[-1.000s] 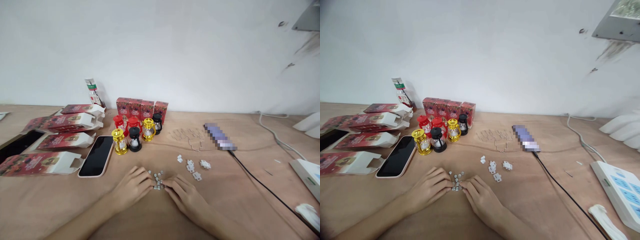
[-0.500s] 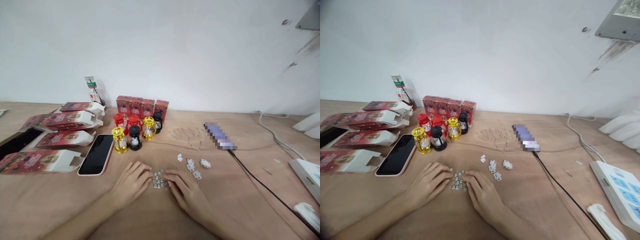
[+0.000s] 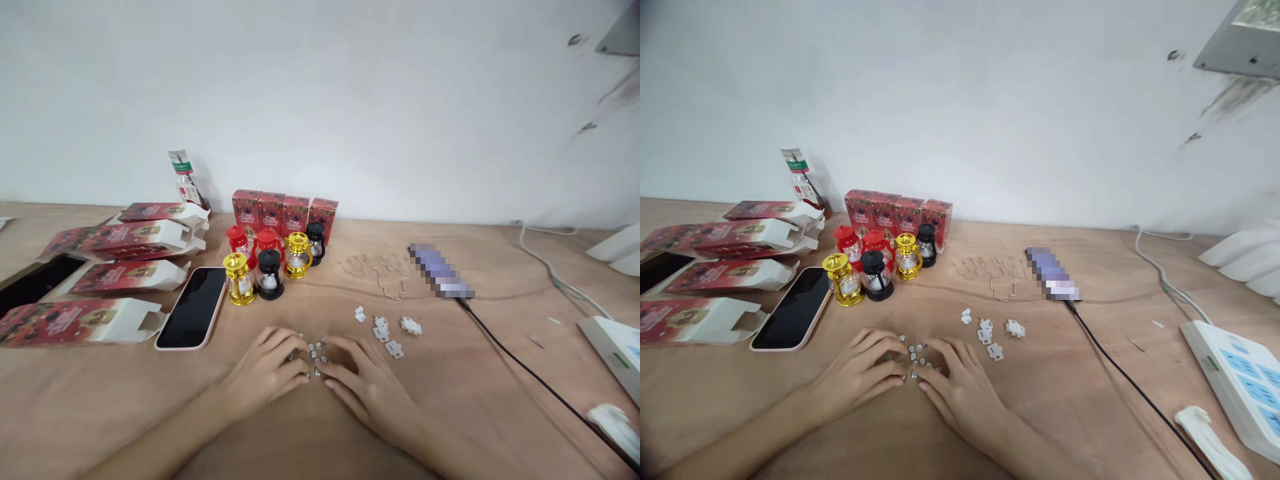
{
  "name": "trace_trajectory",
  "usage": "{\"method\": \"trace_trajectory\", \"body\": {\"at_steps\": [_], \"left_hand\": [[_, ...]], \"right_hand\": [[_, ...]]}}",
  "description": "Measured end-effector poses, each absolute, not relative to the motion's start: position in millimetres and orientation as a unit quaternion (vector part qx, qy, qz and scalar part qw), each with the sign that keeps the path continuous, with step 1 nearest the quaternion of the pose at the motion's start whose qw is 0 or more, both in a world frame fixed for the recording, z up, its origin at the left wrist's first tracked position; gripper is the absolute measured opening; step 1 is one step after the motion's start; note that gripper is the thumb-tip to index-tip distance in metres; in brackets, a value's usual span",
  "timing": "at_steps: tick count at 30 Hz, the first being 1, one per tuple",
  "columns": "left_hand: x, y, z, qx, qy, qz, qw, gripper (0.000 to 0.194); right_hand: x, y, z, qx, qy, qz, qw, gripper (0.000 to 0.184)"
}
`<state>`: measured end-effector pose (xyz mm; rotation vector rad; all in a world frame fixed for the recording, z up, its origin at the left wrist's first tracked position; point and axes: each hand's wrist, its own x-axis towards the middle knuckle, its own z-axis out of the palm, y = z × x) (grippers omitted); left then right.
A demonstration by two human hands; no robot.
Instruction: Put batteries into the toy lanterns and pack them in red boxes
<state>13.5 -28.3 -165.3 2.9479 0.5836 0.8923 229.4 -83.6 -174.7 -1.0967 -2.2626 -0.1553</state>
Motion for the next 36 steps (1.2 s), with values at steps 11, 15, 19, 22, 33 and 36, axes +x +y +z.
{"method": "trace_trajectory", "body": {"at_steps": [11, 15, 19, 22, 33, 36], "left_hand": [[15.1, -29.7, -163.8, 0.939, 0.208, 0.273, -0.003, 0.024], [14.9, -29.2, -163.9, 0.937, 0.227, 0.265, -0.004, 0.022], [15.1, -28.9, -163.3, 0.936, 0.231, 0.266, -0.004, 0.019], [15.2, -28.8, -163.2, 0.939, 0.199, 0.28, -0.01, 0.017], [14.9, -28.7, -163.8, 0.952, 0.146, 0.271, 0.007, 0.011], [14.9, -29.0, -164.5, 0.95, 0.163, 0.267, 0.011, 0.012]], "right_hand": [[230.6, -84.1, -173.9, -0.392, -0.86, -0.061, 0.321, 0.004], [230.6, -84.4, -174.2, -0.394, -0.86, -0.056, 0.32, 0.007], [230.4, -83.9, -174.2, -0.405, -0.854, -0.057, 0.322, 0.01], [229.8, -83.7, -174.8, -0.4, -0.853, -0.064, 0.329, 0.014], [229.7, -83.3, -172.6, -0.401, -0.848, -0.094, 0.333, 0.02], [230.3, -83.1, -171.4, -0.409, -0.843, -0.091, 0.338, 0.02]]}}
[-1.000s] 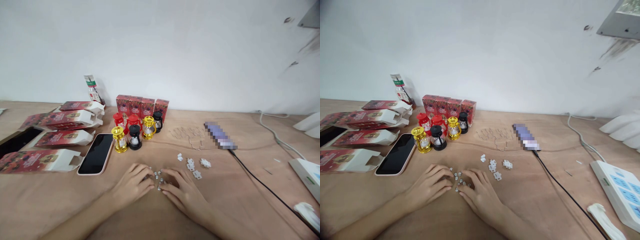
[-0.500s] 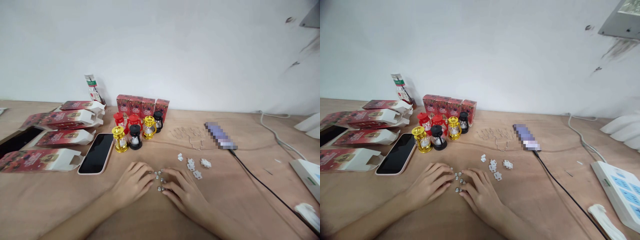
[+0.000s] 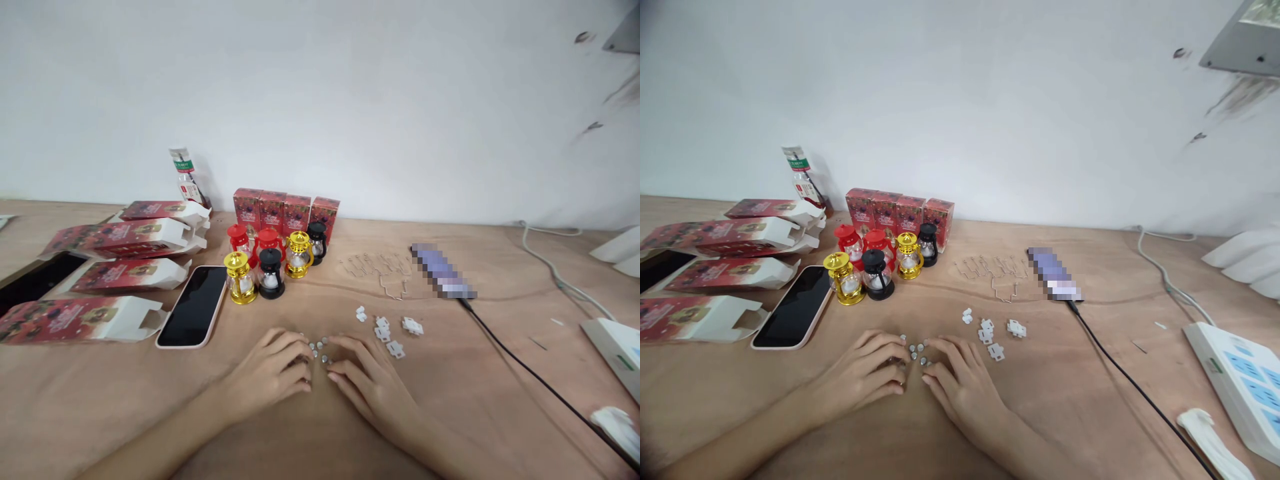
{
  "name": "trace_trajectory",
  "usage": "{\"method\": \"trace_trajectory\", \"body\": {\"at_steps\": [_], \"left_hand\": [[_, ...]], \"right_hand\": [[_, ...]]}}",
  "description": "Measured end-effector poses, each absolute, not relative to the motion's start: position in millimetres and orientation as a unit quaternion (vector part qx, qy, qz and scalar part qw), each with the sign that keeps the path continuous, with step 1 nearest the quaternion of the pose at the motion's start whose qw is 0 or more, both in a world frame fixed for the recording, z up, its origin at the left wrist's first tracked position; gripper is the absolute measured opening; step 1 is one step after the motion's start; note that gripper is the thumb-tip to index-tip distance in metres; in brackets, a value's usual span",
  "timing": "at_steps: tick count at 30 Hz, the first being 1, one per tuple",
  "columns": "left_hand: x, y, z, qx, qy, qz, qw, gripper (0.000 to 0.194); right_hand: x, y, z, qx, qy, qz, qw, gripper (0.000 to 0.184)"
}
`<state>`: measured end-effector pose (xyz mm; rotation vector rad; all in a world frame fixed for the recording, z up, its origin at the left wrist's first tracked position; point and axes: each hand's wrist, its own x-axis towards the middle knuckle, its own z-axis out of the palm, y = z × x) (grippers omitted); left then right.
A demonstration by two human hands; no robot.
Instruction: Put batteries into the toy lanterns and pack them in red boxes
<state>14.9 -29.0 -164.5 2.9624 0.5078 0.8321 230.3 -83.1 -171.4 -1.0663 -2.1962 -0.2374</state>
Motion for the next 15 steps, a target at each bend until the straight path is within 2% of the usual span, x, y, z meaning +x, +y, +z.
{"method": "trace_trajectory", "body": {"at_steps": [6, 11, 15], "left_hand": [[15.6, -28.4, -165.7, 0.944, 0.173, 0.282, 0.002, 0.02], [15.4, -29.5, -165.9, 0.941, 0.203, 0.27, -0.016, 0.013], [17.6, -28.6, -166.3, 0.937, 0.213, 0.276, -0.037, 0.016]], "right_hand": [[230.3, -82.9, -173.1, -0.422, -0.838, -0.07, 0.339, 0.021], [231.0, -81.8, -176.6, -0.445, -0.826, -0.071, 0.338, 0.017], [231.8, -81.1, -178.2, -0.452, -0.83, -0.08, 0.316, 0.016]]}}
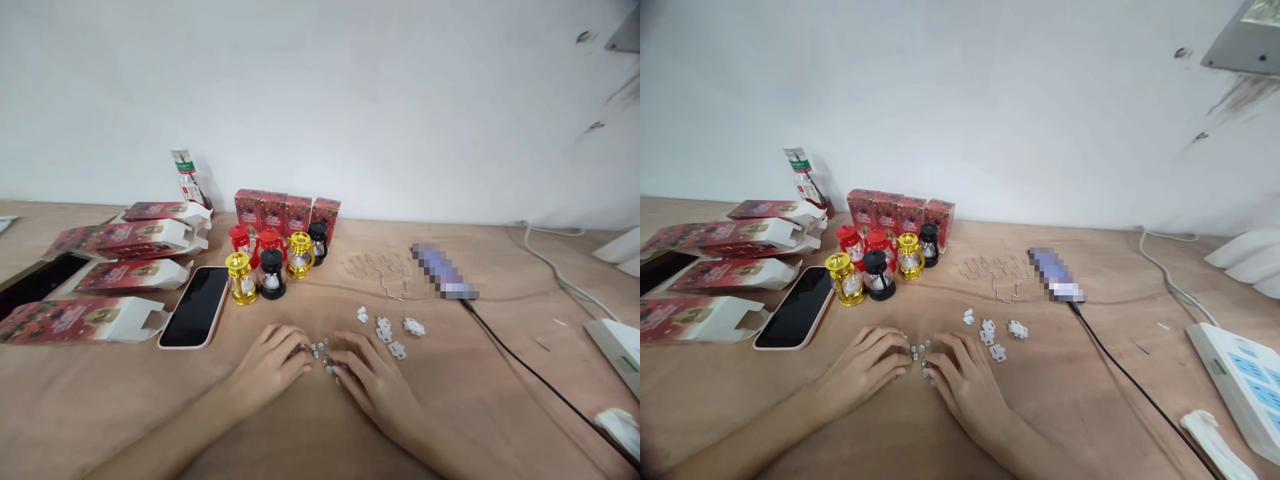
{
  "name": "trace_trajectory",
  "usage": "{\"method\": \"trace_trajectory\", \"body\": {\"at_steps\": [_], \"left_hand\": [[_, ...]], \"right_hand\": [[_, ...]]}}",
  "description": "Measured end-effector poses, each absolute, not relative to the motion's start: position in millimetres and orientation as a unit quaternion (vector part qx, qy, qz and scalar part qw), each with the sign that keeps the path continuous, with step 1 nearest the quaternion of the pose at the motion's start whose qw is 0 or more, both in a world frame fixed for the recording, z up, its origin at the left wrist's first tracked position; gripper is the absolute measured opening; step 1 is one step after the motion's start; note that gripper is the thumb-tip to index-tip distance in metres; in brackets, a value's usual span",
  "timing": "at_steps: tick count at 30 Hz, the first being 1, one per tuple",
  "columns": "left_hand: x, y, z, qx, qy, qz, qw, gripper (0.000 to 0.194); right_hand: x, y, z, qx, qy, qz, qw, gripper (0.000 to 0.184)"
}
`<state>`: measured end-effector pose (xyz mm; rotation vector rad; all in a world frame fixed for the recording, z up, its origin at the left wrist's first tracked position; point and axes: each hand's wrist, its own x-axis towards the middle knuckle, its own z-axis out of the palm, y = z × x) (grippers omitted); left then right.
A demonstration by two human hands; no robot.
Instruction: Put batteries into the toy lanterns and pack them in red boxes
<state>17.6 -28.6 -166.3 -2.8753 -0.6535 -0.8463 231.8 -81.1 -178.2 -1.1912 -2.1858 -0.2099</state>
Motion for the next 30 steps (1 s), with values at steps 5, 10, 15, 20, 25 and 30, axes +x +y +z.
{"method": "trace_trajectory", "body": {"at_steps": [5, 10, 15, 20, 25, 30], "left_hand": [[25, -24, -169, -0.925, -0.237, -0.292, 0.052, 0.017], [30, -22, -171, -0.926, -0.244, -0.284, 0.038, 0.007], [33, -22, -170, -0.926, -0.243, -0.289, 0.029, 0.009], [33, -24, -169, -0.926, -0.222, -0.305, 0.032, 0.011], [33, -25, -168, -0.928, -0.221, -0.298, 0.038, 0.013], [34, -24, -168, -0.927, -0.216, -0.306, 0.032, 0.017]], "right_hand": [[232, -80, -180, -0.447, -0.838, -0.12, 0.288, 0.024], [232, -81, -182, -0.442, -0.835, -0.121, 0.304, 0.023], [230, -82, -181, -0.451, -0.825, -0.087, 0.329, 0.016], [231, -82, -180, -0.448, -0.821, -0.063, 0.349, 0.016], [230, -81, -181, -0.442, -0.824, -0.088, 0.344, 0.018], [229, -80, -182, -0.443, -0.825, -0.096, 0.339, 0.021]]}}
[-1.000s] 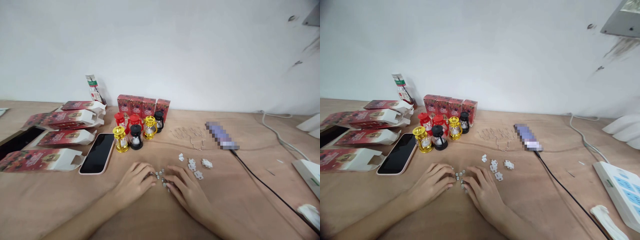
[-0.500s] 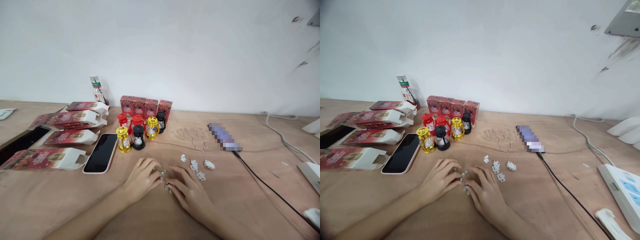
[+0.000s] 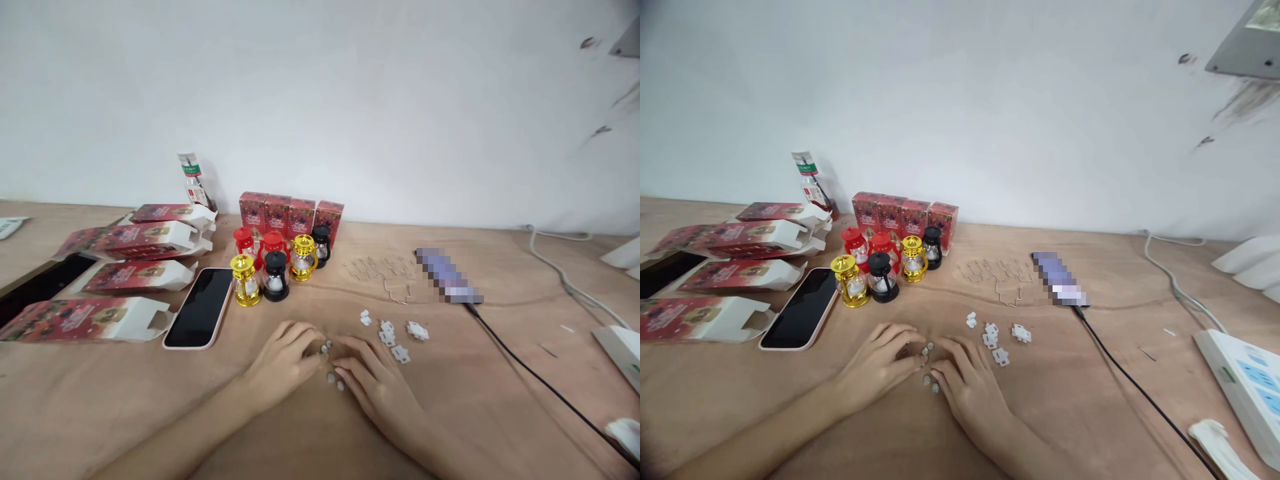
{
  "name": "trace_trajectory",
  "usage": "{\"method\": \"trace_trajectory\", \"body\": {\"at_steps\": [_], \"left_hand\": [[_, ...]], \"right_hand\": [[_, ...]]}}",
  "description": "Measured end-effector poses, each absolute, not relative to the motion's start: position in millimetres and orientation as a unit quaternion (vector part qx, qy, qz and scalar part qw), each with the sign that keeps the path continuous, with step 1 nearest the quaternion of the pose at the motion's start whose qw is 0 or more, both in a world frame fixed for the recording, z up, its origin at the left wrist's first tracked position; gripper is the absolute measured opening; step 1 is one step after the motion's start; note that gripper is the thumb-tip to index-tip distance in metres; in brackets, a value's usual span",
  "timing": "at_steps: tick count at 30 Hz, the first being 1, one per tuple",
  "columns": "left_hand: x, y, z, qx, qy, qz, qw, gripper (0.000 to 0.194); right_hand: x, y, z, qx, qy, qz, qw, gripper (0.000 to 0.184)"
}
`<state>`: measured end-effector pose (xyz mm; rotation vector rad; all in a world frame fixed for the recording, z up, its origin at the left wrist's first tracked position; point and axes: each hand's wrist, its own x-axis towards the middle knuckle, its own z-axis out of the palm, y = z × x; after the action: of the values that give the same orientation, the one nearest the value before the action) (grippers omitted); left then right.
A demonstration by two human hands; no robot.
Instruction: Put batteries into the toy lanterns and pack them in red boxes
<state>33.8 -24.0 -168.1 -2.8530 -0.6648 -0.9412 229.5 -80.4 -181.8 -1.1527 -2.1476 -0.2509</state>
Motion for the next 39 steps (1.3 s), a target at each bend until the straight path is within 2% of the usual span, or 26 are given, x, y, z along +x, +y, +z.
{"method": "trace_trajectory", "body": {"at_steps": [7, 18, 29, 39], "left_hand": [[35, -23, -169, -0.928, -0.22, -0.298, 0.042, 0.02], [33, -22, -170, -0.919, -0.246, -0.302, 0.055, 0.021], [31, -25, -169, -0.913, -0.257, -0.314, 0.038, 0.02], [30, -24, -163, -0.922, -0.274, -0.274, -0.001, 0.016]], "right_hand": [[231, -79, -180, -0.45, -0.825, -0.086, 0.33, 0.026], [232, -80, -179, -0.452, -0.823, -0.079, 0.336, 0.024], [233, -81, -180, -0.454, -0.813, -0.065, 0.359, 0.015], [233, -86, -170, -0.451, -0.805, -0.03, 0.384, 0.026]]}}
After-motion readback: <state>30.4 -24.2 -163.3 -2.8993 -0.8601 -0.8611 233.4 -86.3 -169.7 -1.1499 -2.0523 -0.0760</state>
